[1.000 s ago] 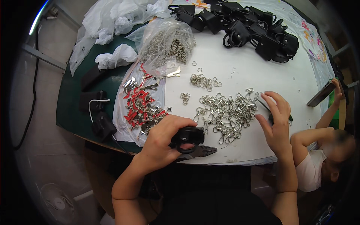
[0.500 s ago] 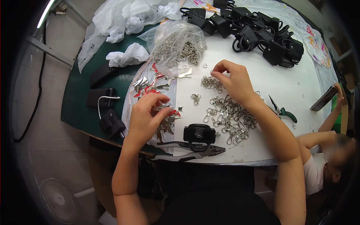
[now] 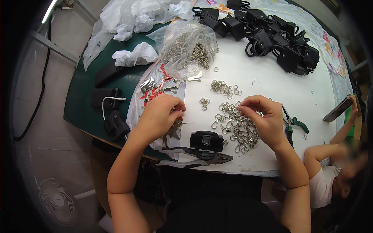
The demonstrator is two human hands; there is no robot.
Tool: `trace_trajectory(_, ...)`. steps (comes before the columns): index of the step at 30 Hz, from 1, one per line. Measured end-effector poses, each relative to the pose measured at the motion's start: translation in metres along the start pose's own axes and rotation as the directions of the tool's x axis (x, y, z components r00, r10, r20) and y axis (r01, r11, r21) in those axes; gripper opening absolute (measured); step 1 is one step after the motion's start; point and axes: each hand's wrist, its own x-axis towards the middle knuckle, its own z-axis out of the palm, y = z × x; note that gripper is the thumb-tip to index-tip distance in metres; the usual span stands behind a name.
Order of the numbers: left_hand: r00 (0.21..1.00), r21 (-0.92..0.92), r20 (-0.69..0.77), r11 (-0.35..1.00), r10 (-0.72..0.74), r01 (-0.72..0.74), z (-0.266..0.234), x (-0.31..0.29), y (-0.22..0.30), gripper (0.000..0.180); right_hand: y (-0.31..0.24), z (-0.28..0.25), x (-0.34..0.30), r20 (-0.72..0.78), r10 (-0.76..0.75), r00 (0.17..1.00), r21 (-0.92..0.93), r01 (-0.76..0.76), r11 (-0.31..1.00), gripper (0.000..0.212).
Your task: The person attaches metal clips to black leather keychain straps by hand and using pliers.
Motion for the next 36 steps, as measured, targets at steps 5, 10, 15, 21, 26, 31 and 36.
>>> trace_trajectory(5, 0.985, -0.702, -0.143, 0.712, -0.102, -0.028, -0.005, -0.001, 0.002, 0.011, -0.012, 0.004, 0.0, 0.042, -0.016, 0.999, 0.015, 0.015, 1.0, 0.01)
trace_trajectory(10, 0.991, -0.893, -0.127, 0.439, -0.037, -0.098, -0.008, 0.005, 0.016, 0.015, -0.026, 0.007, 0.008, 0.141, -0.12, 0.983, 0.039, 0.116, 0.993, 0.01)
trace_trajectory(15, 0.993, -0.959, -0.089, 0.277, -0.075, -0.065, -0.007, 0.003, 0.037, 0.015, -0.035, 0.02, 0.01, 0.193, -0.024, 0.981, 0.191, -0.013, 0.981, 0.011)
trace_trajectory(21, 0.993, -0.939, -0.102, 0.336, -0.054, -0.078, -0.005, -0.004, 0.059, 0.015, -0.046, 0.023, 0.018, 0.248, 0.03, 0.968, 0.258, -0.096, 0.961, 0.01)
trace_trajectory(26, 0.993, -0.901, -0.121, 0.417, 0.016, -0.117, -0.005, -0.009, 0.066, 0.012, -0.05, 0.022, 0.023, 0.304, 0.087, 0.949, 0.227, -0.161, 0.961, 0.013)
trace_trajectory(31, 0.986, -0.85, -0.147, 0.499, 0.085, -0.169, -0.004, -0.013, 0.071, 0.009, -0.052, 0.019, 0.03, 0.356, 0.132, 0.925, 0.174, -0.205, 0.963, 0.015)
trace_trajectory(36, 0.986, -0.859, -0.132, 0.484, 0.107, -0.167, -0.003, -0.013, 0.066, 0.011, -0.05, 0.023, 0.025, 0.27, 0.086, 0.959, 0.265, -0.16, 0.951, 0.015)
